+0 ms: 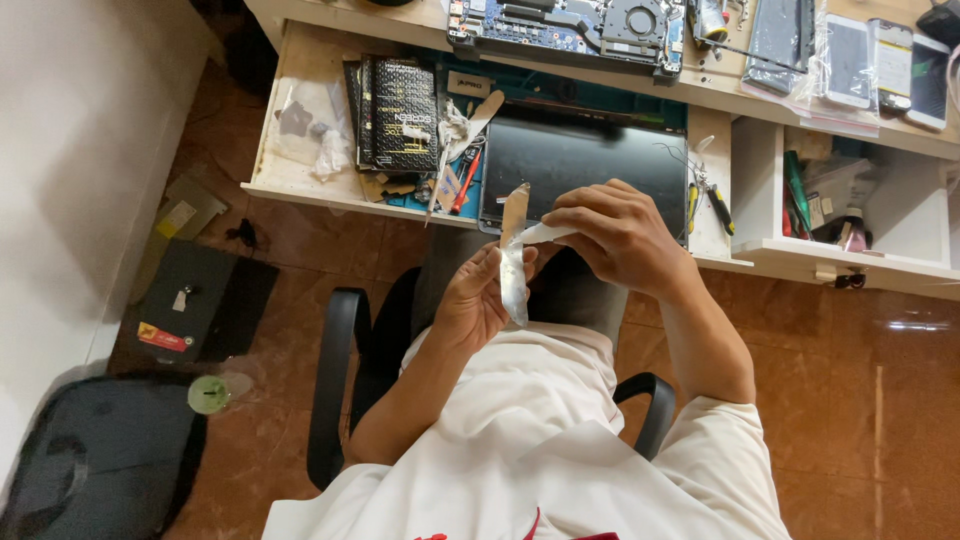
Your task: The person works on a disassembled laptop, using a small tool to manipulate components near the screen hinge. They then use a white cloth to wipe the edges of the screen and the surrounding frame.
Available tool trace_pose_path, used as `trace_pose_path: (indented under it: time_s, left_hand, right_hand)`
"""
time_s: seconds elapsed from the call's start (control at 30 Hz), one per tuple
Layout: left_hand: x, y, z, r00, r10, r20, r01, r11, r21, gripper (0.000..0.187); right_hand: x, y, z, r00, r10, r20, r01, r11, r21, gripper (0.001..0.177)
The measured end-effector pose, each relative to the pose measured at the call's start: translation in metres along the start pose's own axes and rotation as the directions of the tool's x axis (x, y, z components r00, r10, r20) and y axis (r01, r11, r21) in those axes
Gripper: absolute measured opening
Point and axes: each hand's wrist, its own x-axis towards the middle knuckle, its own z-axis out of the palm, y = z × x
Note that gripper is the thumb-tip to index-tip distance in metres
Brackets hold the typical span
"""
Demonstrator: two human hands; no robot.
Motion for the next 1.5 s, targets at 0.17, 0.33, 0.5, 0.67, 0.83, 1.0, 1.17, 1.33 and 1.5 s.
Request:
trace_pose_path:
  time_s: [0.17,0.33,0.5,0.67,0.83,1.0,1.17,1.33,1.5]
  left_hand:
    - [-0.001,0.0,0.002,1.0,0.006,0.002,-0.006,1.0,0.007,0.024]
    - [-0.002,0.0,0.005,1.0,0.009,0.0,-0.009,1.0,0.019,0.025]
    - [-0.003,0.0,0.008,1.0,0.013,-0.001,-0.013,1.0,0.015,0.025]
    - [-0.003,0.001,0.01,1.0,0.02,0.001,-0.02,1.0,-0.002,0.024]
    - [0.005,-0.002,-0.006,0.999,0.042,-0.011,-0.042,0.999,0.009,0.021]
    - [0.006,-0.005,-0.009,0.997,0.06,-0.044,-0.059,0.998,0.028,0.018]
    - [0.006,-0.005,-0.013,0.998,0.052,-0.037,-0.05,0.998,0.038,0.019]
    - [0.004,-0.005,-0.009,0.998,0.053,-0.046,-0.053,0.999,0.01,0.02]
    - [0.01,-0.005,-0.024,0.998,0.013,-0.056,-0.013,1.0,-0.009,0.024]
  right_hand:
    - [0.001,-0.001,0.0,1.0,-0.005,0.004,0.005,1.0,0.003,0.006]
    - [0.001,0.0,0.001,1.0,-0.015,-0.003,0.015,1.0,0.009,0.006]
    - [0.0,0.002,0.001,1.0,0.011,0.018,-0.011,1.0,-0.003,0.006]
    - [0.002,0.001,0.002,1.0,0.007,0.021,-0.007,1.0,-0.006,0.008]
    - [0.007,-0.009,0.001,0.999,-0.042,0.033,0.044,0.997,-0.064,0.012]
    - [0.019,-0.024,-0.002,0.981,-0.185,0.052,0.192,0.923,-0.334,0.007]
    - [0.016,-0.014,-0.005,0.989,-0.151,-0.008,0.141,0.941,-0.307,0.007]
    - [-0.004,0.009,0.004,0.961,0.234,-0.147,-0.176,0.928,0.329,0.022]
    - [-0.048,0.022,0.052,0.772,0.623,-0.126,-0.243,0.473,0.847,0.035]
